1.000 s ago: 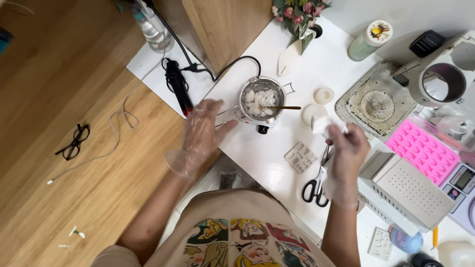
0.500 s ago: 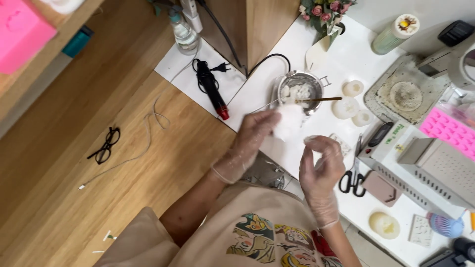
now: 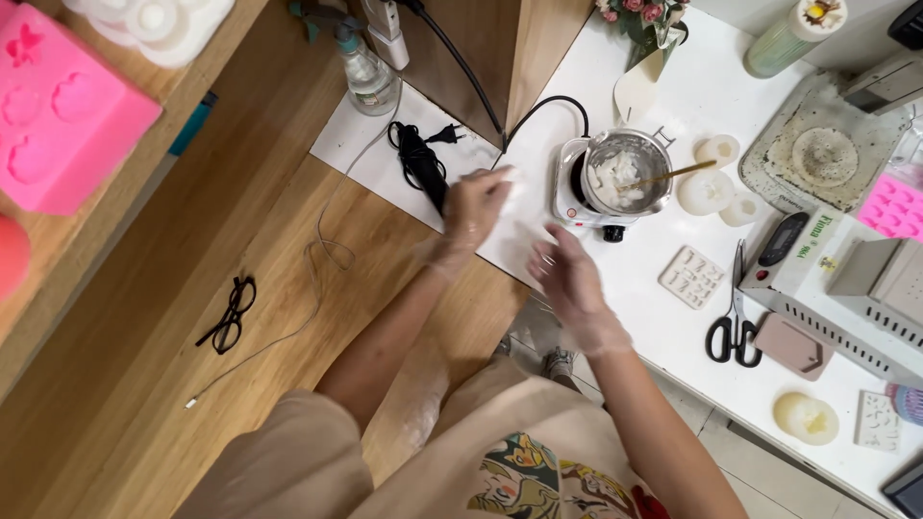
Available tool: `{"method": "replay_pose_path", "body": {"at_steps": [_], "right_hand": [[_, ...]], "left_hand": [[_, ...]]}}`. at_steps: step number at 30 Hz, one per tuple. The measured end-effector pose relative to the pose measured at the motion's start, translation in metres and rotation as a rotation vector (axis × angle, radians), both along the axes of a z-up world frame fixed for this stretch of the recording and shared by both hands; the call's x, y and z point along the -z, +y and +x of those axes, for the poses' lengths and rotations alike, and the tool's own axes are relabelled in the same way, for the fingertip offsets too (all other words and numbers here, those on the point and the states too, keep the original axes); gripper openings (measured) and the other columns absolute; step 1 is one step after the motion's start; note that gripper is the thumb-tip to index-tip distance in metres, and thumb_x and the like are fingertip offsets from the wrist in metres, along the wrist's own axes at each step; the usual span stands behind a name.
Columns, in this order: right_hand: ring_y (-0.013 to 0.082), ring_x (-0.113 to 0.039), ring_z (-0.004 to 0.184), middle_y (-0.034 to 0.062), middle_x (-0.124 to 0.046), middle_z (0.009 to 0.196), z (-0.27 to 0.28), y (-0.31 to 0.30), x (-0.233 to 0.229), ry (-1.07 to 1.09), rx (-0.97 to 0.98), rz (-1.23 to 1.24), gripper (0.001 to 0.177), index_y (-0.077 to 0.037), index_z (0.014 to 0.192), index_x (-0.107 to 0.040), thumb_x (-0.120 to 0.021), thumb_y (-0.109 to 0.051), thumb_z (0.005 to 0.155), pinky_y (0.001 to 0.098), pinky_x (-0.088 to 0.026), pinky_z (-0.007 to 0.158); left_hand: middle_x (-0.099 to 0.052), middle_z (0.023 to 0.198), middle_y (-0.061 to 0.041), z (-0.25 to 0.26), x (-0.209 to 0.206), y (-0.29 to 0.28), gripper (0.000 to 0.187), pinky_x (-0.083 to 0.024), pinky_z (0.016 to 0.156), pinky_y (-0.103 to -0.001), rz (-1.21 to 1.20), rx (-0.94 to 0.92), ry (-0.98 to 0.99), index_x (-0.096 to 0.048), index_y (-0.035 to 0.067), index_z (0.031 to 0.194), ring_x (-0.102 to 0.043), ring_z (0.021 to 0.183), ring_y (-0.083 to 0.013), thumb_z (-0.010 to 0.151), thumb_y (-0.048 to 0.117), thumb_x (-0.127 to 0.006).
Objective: Preparing and stirring wax in a small melting pot on a heating plate at a workbench.
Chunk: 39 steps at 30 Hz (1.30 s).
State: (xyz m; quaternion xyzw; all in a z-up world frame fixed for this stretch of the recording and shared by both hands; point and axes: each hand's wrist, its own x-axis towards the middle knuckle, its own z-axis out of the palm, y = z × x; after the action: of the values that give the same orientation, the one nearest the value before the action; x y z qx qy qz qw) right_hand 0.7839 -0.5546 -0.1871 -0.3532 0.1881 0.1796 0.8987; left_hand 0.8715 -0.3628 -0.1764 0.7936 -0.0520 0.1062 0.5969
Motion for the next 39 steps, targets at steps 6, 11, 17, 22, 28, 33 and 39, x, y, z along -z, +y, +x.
{"method": "replay_pose_path", "body": {"at_steps": [6, 11, 17, 22, 28, 33, 39], "right_hand": [[0.0132, -0.041, 0.062, -0.0002, -0.047, 0.069, -0.033, -0.065, -0.012, -0.049, -0.013, -0.286, 0.033, -0.004, 0.123, -0.055, -0.037, -0.031, 0.114, 0.0301, -0.040, 0.067], [0.0132, -0.038, 0.059, 0.0002, -0.045, 0.064, -0.039, -0.079, -0.011, 0.014, 0.014, -0.406, 0.046, -0.001, 0.121, -0.055, -0.029, -0.038, 0.113, 0.0318, -0.042, 0.066], [0.0135, -0.039, 0.058, 0.0010, -0.045, 0.063, -0.048, -0.077, 0.003, 0.038, 0.062, -0.393, 0.046, 0.000, 0.117, -0.057, -0.032, -0.038, 0.113, 0.0314, -0.042, 0.065], [0.0125, -0.039, 0.059, 0.0012, -0.046, 0.063, -0.049, -0.074, 0.001, 0.051, 0.066, -0.398, 0.044, 0.001, 0.116, -0.057, -0.035, -0.038, 0.113, 0.0308, -0.041, 0.064], [0.0126, -0.040, 0.057, 0.0012, -0.046, 0.062, -0.048, -0.075, 0.003, 0.055, 0.083, -0.399, 0.042, 0.000, 0.114, -0.058, -0.036, -0.036, 0.112, 0.0311, -0.043, 0.064], [0.0126, -0.041, 0.058, 0.0014, -0.046, 0.062, -0.051, -0.073, -0.003, 0.046, 0.089, -0.394, 0.042, 0.001, 0.115, -0.057, -0.036, -0.036, 0.112, 0.0310, -0.044, 0.065], [0.0122, -0.040, 0.058, 0.0009, -0.046, 0.062, -0.048, -0.070, -0.010, 0.066, 0.081, -0.418, 0.043, 0.002, 0.115, -0.058, -0.036, -0.036, 0.112, 0.0310, -0.043, 0.065]], "left_hand": [[-0.065, 0.091, -0.019, 0.048, 0.012, -0.060, 0.015, -0.053, 0.082, -0.039, 0.120, 0.149, 0.165, -0.073, -0.002, 0.110, -0.066, 0.086, -0.0282, 0.101, 0.008, -0.066], [-0.065, 0.094, -0.015, 0.119, 0.060, -0.096, 0.020, -0.057, 0.075, -0.041, 0.421, 0.208, -0.137, -0.072, 0.003, 0.112, -0.067, 0.086, -0.0301, 0.093, 0.006, -0.067], [-0.065, 0.099, -0.017, 0.140, 0.058, -0.086, 0.018, -0.057, 0.074, -0.047, 0.692, 0.497, -0.220, -0.075, 0.010, 0.108, -0.068, 0.085, -0.0365, 0.090, 0.008, -0.070], [-0.071, 0.096, -0.012, 0.145, 0.069, -0.087, 0.017, -0.060, 0.086, -0.040, 0.679, 0.574, -0.133, -0.077, 0.012, 0.100, -0.073, 0.090, -0.0293, 0.086, 0.005, -0.069], [-0.074, 0.104, -0.016, 0.186, 0.058, -0.132, 0.007, -0.057, 0.088, -0.039, 0.593, 0.455, 0.270, -0.079, 0.010, 0.090, -0.073, 0.094, -0.0300, 0.086, 0.013, -0.075], [-0.076, 0.100, -0.016, 0.185, 0.050, -0.119, 0.005, -0.058, 0.086, -0.037, 0.610, 0.556, 0.333, -0.077, 0.010, 0.086, -0.075, 0.090, -0.0251, 0.087, 0.010, -0.071], [-0.075, 0.092, -0.016, 0.176, 0.051, -0.099, 0.012, -0.058, 0.082, -0.035, 0.557, 0.535, 0.311, -0.074, 0.006, 0.080, -0.074, 0.084, -0.0253, 0.076, 0.014, -0.082]]}}
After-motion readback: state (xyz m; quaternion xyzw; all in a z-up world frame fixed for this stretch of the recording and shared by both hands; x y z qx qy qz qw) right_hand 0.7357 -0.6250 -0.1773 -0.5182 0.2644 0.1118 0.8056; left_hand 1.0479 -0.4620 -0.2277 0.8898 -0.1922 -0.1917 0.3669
